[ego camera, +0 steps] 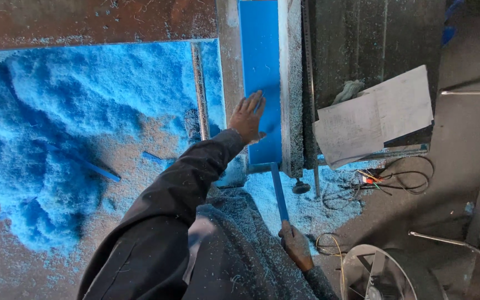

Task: Cutting blue plastic sheets using a table saw in a manufacturing facility.

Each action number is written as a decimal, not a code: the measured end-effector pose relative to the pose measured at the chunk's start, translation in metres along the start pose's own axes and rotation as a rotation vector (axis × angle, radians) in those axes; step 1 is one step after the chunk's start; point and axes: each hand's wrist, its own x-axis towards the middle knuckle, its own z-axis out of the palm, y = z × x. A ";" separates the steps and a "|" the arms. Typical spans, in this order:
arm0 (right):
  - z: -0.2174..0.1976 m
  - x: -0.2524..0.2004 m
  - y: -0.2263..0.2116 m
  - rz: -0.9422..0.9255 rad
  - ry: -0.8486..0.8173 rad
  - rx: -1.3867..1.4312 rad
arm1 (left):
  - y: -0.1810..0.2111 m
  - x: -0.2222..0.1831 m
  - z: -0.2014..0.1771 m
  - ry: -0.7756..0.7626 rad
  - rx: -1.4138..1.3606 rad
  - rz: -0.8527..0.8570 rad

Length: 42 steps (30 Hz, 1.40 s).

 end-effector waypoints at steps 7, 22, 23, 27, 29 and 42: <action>-0.001 0.000 -0.012 0.047 0.007 -0.021 | 0.022 0.011 0.005 -0.150 0.115 0.075; -0.004 0.001 -0.033 0.156 -0.058 0.161 | 0.010 0.018 0.052 -0.027 0.313 0.080; -0.002 0.005 -0.028 0.159 -0.063 0.187 | 0.013 0.018 0.047 -0.053 0.265 0.064; 0.005 0.014 -0.018 0.103 0.004 0.066 | 0.010 0.022 0.055 -0.027 0.213 0.057; 0.004 0.015 -0.019 0.069 0.013 0.047 | 0.003 0.026 0.066 0.007 0.316 0.064; 0.008 0.042 -0.004 0.090 -0.019 0.088 | 0.003 0.036 0.049 -0.044 0.310 0.030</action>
